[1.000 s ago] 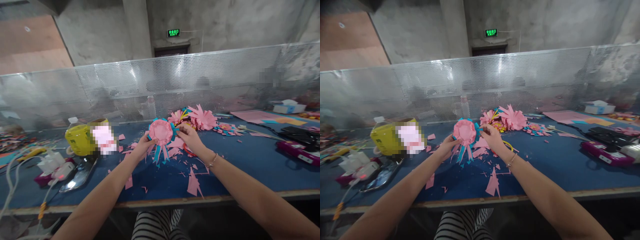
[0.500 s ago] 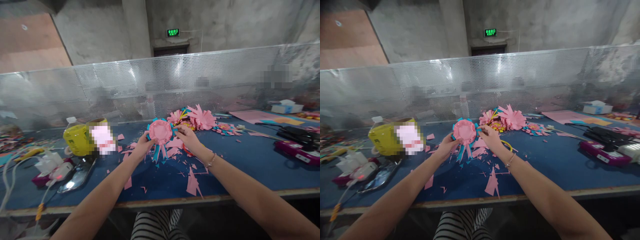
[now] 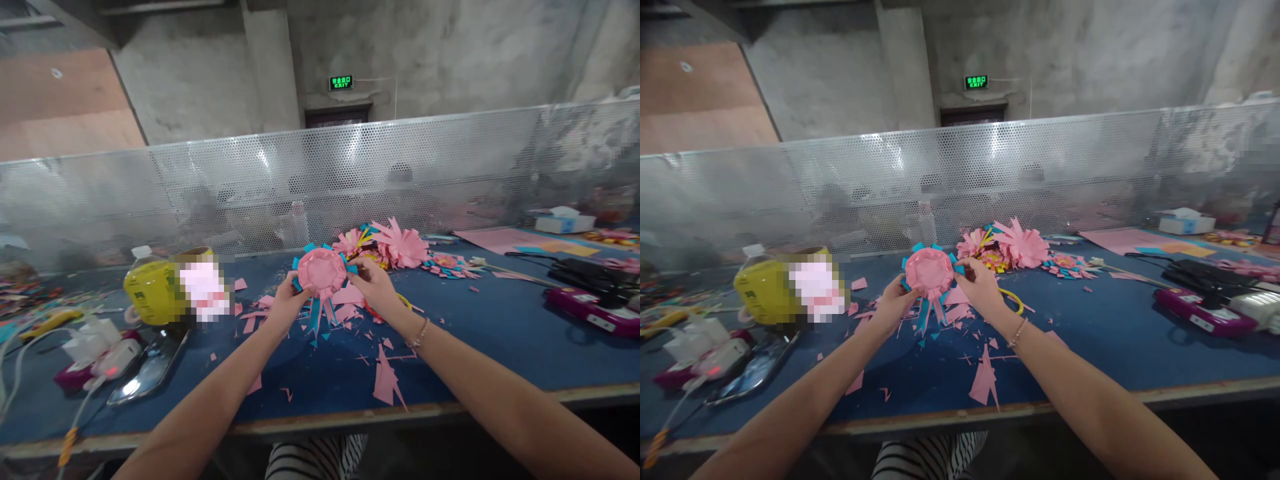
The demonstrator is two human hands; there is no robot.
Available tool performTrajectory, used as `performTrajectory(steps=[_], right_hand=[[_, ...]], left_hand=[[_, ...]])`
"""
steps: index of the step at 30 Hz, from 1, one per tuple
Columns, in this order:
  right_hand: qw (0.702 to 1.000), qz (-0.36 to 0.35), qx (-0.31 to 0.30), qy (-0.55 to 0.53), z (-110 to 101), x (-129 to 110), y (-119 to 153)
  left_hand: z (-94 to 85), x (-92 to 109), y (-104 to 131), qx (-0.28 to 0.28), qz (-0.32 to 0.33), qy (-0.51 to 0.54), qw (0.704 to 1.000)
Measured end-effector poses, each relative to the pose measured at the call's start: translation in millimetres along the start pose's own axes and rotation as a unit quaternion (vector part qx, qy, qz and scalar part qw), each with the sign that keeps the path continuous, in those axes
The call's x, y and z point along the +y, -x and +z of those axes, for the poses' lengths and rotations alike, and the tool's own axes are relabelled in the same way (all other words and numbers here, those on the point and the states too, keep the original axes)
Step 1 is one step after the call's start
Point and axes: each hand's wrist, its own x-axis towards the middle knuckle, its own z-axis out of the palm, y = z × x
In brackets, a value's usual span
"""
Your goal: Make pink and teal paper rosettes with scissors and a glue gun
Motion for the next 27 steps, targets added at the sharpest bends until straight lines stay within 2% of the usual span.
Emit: performTrajectory(steps=[10, 17, 21, 27], right_hand=[[0.999, -0.02, 0.0, 0.028, 0.3, 0.0, -0.4], [0.998, -0.032, 0.007, 0.057, 6.0, -21.2, 8.8], [0.996, -0.023, 0.019, 0.085, 4.3, -17.3, 7.9], [0.999, -0.026, 0.024, 0.038, 4.1, -9.6, 6.7]], left_hand=[[-2.0, -6.5, -2.2, -0.003, 0.017, -0.01, 1.0], [-1.0, -3.5, -0.2, 0.052, 0.07, -0.061, 0.994], [-1.1, -3.1, 1.8, 0.049, 0.084, -0.089, 0.991], [0.4, 2.4, 4.4, 0.045, 0.087, -0.093, 0.991]])
